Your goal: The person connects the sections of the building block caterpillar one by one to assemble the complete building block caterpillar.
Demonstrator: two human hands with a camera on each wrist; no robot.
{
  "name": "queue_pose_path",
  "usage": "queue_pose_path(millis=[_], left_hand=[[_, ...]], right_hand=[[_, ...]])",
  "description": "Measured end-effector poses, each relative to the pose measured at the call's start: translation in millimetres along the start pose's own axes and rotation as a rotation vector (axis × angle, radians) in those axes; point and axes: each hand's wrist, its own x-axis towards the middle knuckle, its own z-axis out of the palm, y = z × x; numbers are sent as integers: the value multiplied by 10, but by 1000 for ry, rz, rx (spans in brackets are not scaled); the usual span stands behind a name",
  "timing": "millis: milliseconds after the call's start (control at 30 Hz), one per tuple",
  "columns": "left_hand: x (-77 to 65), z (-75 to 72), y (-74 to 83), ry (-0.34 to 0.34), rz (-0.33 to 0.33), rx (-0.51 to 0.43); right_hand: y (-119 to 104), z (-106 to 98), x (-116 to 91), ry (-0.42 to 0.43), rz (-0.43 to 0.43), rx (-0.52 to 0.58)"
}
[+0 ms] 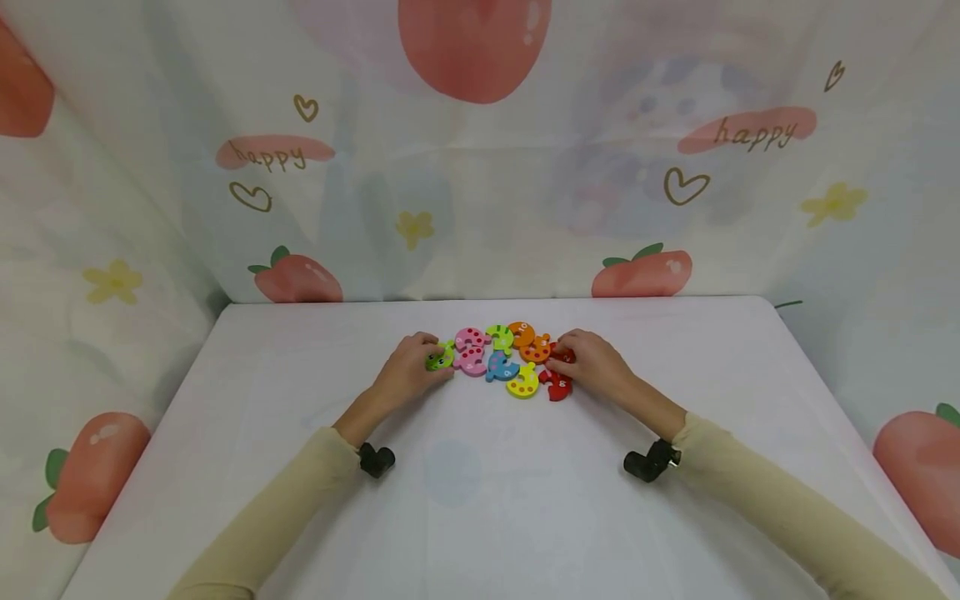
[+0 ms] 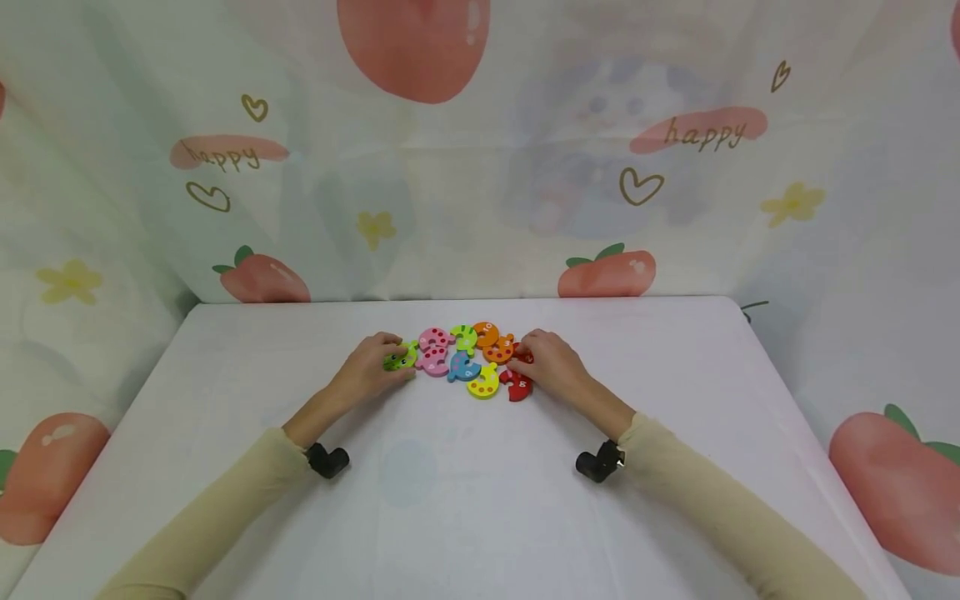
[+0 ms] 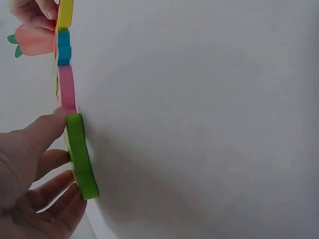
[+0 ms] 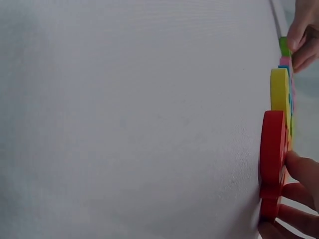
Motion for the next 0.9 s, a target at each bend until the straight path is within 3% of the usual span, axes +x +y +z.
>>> queue_pose_path(millis=[367,533,700,900], left_hand=[[-28,-79,44,-74,-31,33],[-92,-161,56,-119,-40,93],[-138,-215,42,-130,-11,154],[-118,-222,-8,-91,53,207]], right_hand=[[-88,-31,29,-40,47,-17],[-57,-67,33,-48,50,-38],[64,-97,37,-21,87,-15],[140,-83,68,-36,79,6]])
